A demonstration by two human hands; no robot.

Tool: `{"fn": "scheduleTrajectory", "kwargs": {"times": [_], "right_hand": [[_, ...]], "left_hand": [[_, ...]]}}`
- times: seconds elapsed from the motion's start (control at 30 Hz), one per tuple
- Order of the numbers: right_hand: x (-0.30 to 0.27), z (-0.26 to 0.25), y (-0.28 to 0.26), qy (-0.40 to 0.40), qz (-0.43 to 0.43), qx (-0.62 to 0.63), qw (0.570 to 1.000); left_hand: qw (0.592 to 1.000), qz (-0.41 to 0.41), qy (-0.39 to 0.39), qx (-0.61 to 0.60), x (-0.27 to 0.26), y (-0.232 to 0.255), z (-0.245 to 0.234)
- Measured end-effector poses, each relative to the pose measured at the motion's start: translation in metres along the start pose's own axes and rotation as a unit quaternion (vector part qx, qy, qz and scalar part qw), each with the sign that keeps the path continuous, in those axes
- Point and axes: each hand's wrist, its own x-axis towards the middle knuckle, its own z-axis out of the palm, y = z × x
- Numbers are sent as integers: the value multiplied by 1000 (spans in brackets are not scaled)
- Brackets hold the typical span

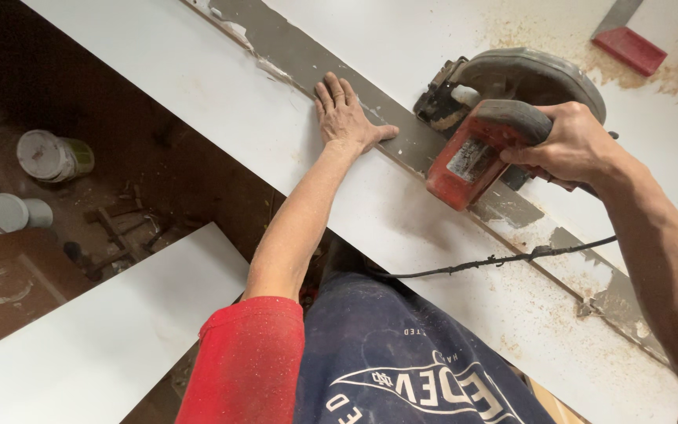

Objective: The person positions a large white board on a workbench, then uses a red circular saw to cut along a marked line. The person guides the saw steadily along the board, completing a long straight cut and separating a strip from the main piece.

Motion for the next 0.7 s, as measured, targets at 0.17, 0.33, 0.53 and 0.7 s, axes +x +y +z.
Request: {"fn": "scheduleTrajectory", "kwargs": {"times": [0.17, 0.33, 0.53, 0.7], "right_hand": [[3, 1, -2, 1, -10, 2, 1000], [-3, 0, -11, 2, -23, 31, 999], [4, -1, -11, -2, -29, 18, 999], [12, 4, -6, 2, -67, 19, 998]], "left_hand": [[1000, 8, 12, -5, 1, -1, 1], [1000, 8, 17, 4, -2, -1, 3], [1000, 16, 17, 14, 2, -1, 3], [1000, 19, 18, 11, 2, -3, 4]]}}
